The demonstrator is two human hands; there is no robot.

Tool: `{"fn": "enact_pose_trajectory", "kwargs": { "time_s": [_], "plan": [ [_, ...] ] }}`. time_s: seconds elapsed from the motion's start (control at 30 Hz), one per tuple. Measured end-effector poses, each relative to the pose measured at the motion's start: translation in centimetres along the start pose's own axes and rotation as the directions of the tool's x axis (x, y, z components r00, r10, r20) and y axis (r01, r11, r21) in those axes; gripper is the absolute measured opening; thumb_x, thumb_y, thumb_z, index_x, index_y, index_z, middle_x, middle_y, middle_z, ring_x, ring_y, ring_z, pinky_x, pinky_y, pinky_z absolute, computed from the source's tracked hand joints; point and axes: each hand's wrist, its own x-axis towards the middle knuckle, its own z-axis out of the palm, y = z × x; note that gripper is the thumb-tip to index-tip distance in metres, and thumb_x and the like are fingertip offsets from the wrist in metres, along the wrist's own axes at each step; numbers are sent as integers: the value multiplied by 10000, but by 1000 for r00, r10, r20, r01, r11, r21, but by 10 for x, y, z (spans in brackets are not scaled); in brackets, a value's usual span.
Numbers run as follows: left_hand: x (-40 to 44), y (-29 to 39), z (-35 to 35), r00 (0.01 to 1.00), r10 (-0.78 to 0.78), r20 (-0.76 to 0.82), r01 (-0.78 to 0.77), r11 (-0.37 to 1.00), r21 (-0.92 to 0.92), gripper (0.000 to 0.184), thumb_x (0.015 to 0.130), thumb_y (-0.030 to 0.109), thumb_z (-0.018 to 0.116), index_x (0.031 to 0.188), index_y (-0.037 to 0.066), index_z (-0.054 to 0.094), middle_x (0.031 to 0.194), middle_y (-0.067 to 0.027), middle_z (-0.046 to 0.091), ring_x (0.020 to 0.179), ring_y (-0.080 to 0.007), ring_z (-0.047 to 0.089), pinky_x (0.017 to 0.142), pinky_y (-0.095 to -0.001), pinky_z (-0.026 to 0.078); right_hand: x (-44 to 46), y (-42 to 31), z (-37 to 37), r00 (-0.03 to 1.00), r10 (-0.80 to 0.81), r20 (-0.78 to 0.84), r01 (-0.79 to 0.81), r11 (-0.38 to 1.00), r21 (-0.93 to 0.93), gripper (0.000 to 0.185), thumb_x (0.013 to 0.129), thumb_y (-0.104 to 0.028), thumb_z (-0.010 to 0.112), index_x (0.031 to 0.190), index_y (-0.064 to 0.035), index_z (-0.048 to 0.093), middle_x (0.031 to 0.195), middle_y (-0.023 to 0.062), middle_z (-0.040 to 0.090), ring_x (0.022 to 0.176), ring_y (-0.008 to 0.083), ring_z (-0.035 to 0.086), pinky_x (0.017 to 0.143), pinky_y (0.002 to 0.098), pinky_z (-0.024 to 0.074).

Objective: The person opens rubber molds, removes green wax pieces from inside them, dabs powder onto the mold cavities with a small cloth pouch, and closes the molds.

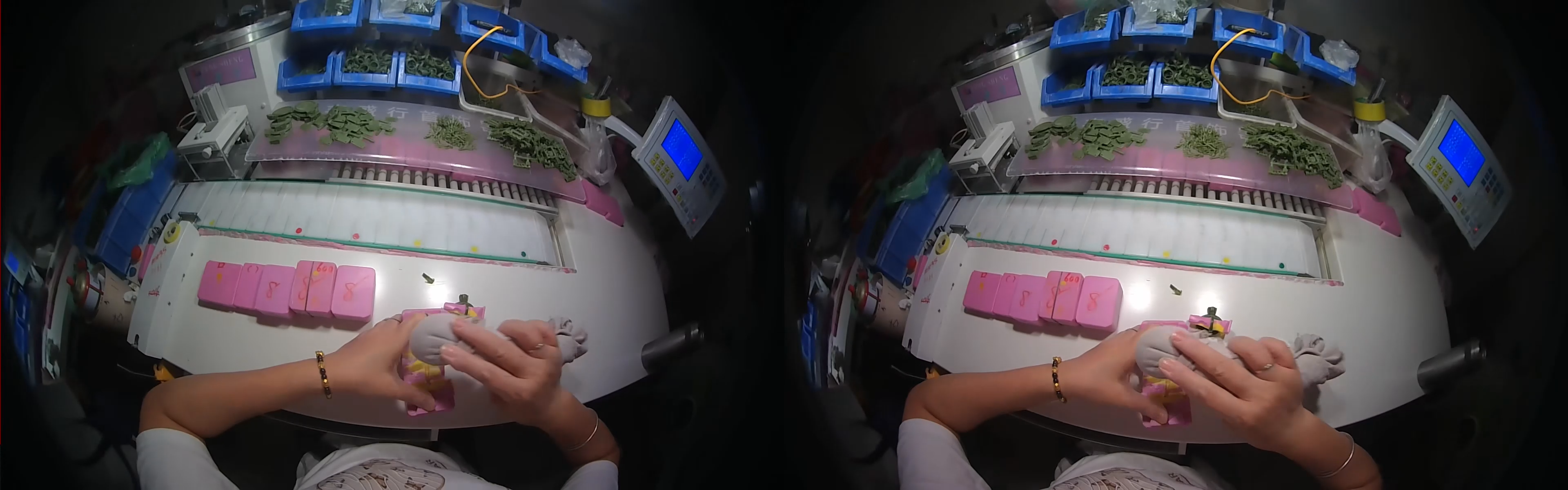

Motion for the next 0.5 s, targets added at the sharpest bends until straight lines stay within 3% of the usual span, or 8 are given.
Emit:
{"fn": "enact_pose_trajectory", "kwargs": {
  "time_s": [0.13, 0.17, 0.2, 0.23, 0.3, 0.37, 0.43, 0.5],
  "plan": [
    [-6, -8, 12, 999, -27, -41, 34, 986, 163, 966, 649, 546, 870, 1349, 44, 433, 1216, -242, 570, 1088, -385, 551, 939, -435, 459, -7, -12, -9, 1000, 30, 8, -30, 1000, -2, 422, 775, -249, 709, 1196, -268, 720, 1273, -77, 679, 831, 106, 523, 771, 250, 377],
    [-9, -9, 14, 989, 95, -109, -71, 977, 203, 964, 662, 549, 860, 1368, 56, 426, 1192, -232, 570, 1084, -381, 548, 933, -437, 457, -15, -16, 4, 983, -1, 186, -7, 999, 41, 461, 756, -204, 707, 1214, -257, 712, 1308, -67, 662, 827, 115, 532, 770, 270, 384],
    [-11, -6, 14, 961, 220, -168, -175, 953, 246, 962, 676, 552, 850, 1387, 68, 419, 1168, -221, 571, 1079, -378, 546, 927, -439, 455, -19, -15, 7, 982, 7, 188, -13, 999, 34, 461, 756, -204, 707, 1214, -257, 712, 1308, -67, 662, 827, 115, 532, 770, 270, 384],
    [-12, 0, 12, 984, 124, -129, -95, 973, 211, 979, 659, 518, 894, 1393, 59, 437, 1296, -177, 549, 1174, -355, 522, 1023, -429, 411, -22, -12, 9, 969, 32, 246, -60, 993, 106, 485, 742, -174, 699, 1221, -250, 708, 1321, -62, 656, 830, 122, 539, 768, 281, 385],
    [-16, 6, 13, 988, 88, -128, -58, 973, 222, 966, 673, 519, 883, 1391, 53, 437, 1272, -179, 556, 1152, -361, 530, 1004, -432, 422, -19, -7, 1, 947, 60, 316, -127, 973, 195, 531, 706, -111, 671, 1220, -236, 710, 1320, -51, 660, 828, 140, 552, 771, 307, 387],
    [-18, 5, 15, 991, 56, -122, -25, 970, 243, 952, 688, 520, 873, 1390, 47, 436, 1249, -181, 562, 1130, -366, 538, 985, -435, 432, -17, -6, -8, 973, 84, 213, -125, 974, 189, 525, 708, -110, 671, 1217, -235, 711, 1309, -50, 666, 818, 139, 549, 772, 305, 385],
    [-22, 1, 25, 977, 93, -194, -30, 953, 303, 873, 715, 531, 828, 1395, 153, 432, 1122, -229, 568, 1063, -411, 546, 907, -467, 464, -17, -7, -17, 992, 119, 32, -123, 978, 171, 524, 705, -98, 672, 1210, -233, 715, 1285, -42, 678, 802, 137, 545, 781, 304, 385],
    [-23, -4, 32, 957, 188, -222, -99, 928, 359, 856, 716, 523, 826, 1388, 158, 441, 1125, -233, 563, 1054, -419, 549, 900, -473, 469, -18, -15, -21, 985, 79, 156, -106, 978, 179, 535, 700, -91, 672, 1214, -233, 714, 1288, -48, 674, 802, 136, 548, 783, 305, 386]
  ]
}}
